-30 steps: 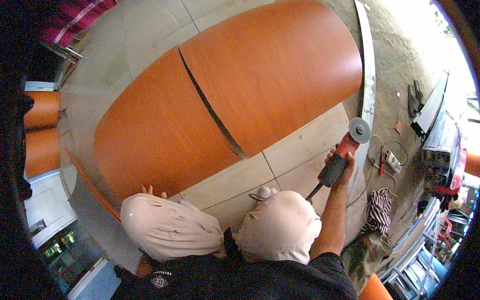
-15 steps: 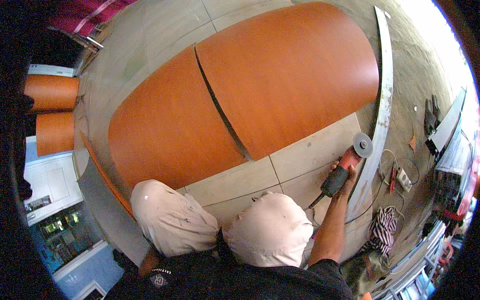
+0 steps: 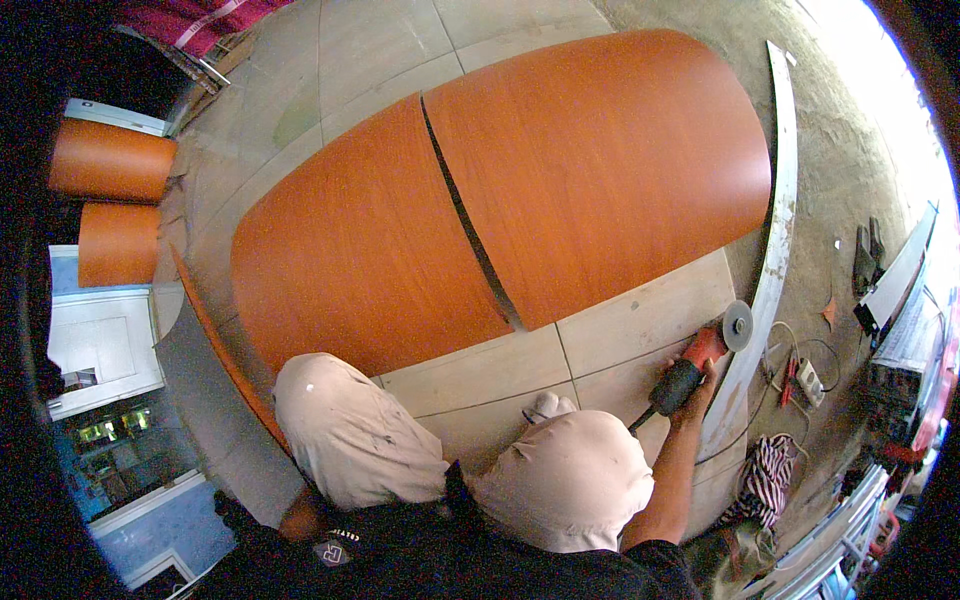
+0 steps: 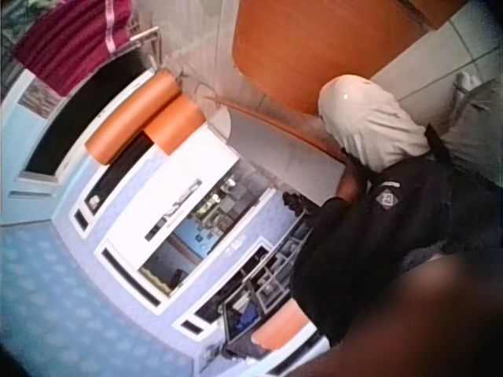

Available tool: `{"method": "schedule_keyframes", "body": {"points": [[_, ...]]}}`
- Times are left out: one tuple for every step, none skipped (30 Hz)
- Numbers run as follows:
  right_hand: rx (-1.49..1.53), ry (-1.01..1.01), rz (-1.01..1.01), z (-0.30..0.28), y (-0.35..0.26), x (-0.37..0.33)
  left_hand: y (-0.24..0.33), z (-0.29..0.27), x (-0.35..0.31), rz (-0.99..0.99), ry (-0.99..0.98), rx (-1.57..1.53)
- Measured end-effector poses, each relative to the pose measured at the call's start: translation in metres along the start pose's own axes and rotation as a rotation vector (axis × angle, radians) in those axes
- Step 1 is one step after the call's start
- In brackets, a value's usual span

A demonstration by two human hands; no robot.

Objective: The person marks a straight line on a large orange laminate sheet using a metal straightedge and a utility knife, then cuts along the marked line with an angle grinder. The cut separates the sheet into two pieces.

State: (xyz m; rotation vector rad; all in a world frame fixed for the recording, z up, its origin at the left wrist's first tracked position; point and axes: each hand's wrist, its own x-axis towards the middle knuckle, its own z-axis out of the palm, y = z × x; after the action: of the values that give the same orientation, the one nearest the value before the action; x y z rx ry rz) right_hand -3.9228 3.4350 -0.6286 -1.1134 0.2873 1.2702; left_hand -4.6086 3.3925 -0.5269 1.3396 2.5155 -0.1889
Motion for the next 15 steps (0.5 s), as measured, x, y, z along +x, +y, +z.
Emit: {"method": "schedule_keyframes", "body": {"points": [[-0.054, 0.014, 0.002, 0.000, 0.001, -0.003, 0.006, 0.003, 0.004, 0.016, -0.001, -0.006], [-0.104, 0.065, 0.010, 0.000, 0.002, -0.006, 0.014, 0.005, 0.009, 0.035, -0.002, -0.010], [-0.129, 0.047, 0.007, 0.000, 0.003, -0.008, 0.022, 0.007, 0.015, 0.059, -0.003, -0.020], [-0.151, 0.065, 0.007, 0.001, 0.004, -0.009, 0.031, 0.010, 0.021, 0.083, -0.005, -0.022], [-0.169, 0.081, 0.018, 0.002, 0.005, -0.011, 0.041, 0.013, 0.028, 0.109, -0.010, -0.026], [-0.254, 0.110, -0.044, 0.003, 0.006, -0.013, 0.051, 0.015, 0.034, 0.138, -0.015, -0.032], [-0.338, 0.136, -0.093, 0.005, 0.007, -0.015, 0.061, 0.018, 0.040, 0.170, -0.019, -0.034], [-0.430, 0.182, -0.146, 0.006, 0.007, -0.016, 0.075, 0.023, 0.048, 0.211, -0.023, -0.025], [-0.516, 0.235, -0.193, 0.007, 0.008, -0.016, 0.085, 0.025, 0.052, 0.265, -0.016, -0.034], [-0.609, 0.307, -0.246, 0.009, 0.010, -0.016, 0.096, 0.026, 0.058, 0.330, 0.004, -0.046], [-0.709, 0.379, -0.296, 0.009, 0.011, -0.016, 0.107, 0.027, 0.063, 0.420, 0.035, -0.059], [-0.816, 0.447, -0.373, 0.010, 0.013, -0.014, 0.116, 0.026, 0.068, 0.532, 0.094, -0.095], [-0.956, 0.521, -0.400, 0.010, 0.013, -0.012, 0.125, 0.025, 0.072, 0.646, 0.152, -0.124], [-1.098, 0.594, -0.428, 0.008, 0.013, -0.010, 0.135, 0.025, 0.076, 0.744, 0.198, -0.154], [-1.250, 0.683, -0.457, 0.007, 0.013, -0.008, 0.144, 0.024, 0.079, 0.783, 0.212, -0.148]]}}
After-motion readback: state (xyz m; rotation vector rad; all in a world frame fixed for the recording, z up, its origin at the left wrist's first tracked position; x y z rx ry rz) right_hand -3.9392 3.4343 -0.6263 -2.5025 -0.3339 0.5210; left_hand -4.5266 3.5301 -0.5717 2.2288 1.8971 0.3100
